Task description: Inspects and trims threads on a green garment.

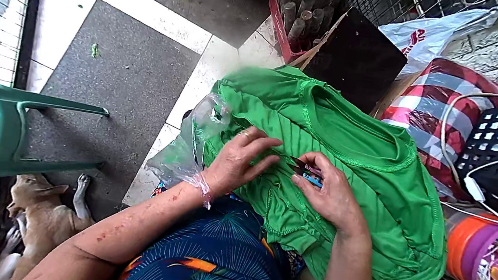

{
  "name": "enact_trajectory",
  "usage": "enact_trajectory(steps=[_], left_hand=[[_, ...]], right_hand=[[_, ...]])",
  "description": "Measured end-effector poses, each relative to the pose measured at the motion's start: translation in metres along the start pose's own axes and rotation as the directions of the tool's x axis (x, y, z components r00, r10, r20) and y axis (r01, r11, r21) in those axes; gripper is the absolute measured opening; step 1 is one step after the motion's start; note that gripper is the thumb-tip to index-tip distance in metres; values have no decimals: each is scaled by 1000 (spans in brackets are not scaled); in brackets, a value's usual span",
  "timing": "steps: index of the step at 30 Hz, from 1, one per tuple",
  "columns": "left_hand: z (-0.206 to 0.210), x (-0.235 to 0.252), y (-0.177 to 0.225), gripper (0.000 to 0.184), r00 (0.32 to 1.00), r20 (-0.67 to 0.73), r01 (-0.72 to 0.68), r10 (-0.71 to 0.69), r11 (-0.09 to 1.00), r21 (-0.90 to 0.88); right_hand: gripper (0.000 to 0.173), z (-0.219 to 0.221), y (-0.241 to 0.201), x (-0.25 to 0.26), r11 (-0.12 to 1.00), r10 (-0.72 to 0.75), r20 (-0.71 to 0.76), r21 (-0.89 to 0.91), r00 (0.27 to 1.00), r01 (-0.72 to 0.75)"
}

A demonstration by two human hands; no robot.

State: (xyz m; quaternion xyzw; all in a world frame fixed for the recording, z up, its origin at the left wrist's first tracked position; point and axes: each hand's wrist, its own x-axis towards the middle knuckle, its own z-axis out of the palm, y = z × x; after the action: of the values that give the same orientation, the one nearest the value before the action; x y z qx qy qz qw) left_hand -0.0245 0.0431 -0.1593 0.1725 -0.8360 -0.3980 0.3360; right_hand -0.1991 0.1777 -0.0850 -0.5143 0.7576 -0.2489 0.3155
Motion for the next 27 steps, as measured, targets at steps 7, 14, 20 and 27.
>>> enact_trajectory(steps=[7,14,20,27], left_hand=[[19,-4,-13,12,996,28,-89,87,991,100],[10,-6,-14,13,993,104,-56,51,997,51],[16,-10,-6,15,998,60,11,-13,1000,25],[13,-15,-13,10,988,-33,146,-151,982,-123]], right_hand=[[26,13,-6,-5,995,-5,-157,-102,988,-11],[14,28,-22,-3,871,-203,-206,-485,957,80],[13,42,-26,6,792,-263,-213,-605,941,84],[11,30,-18,12,913,-94,-211,-407,973,0]])
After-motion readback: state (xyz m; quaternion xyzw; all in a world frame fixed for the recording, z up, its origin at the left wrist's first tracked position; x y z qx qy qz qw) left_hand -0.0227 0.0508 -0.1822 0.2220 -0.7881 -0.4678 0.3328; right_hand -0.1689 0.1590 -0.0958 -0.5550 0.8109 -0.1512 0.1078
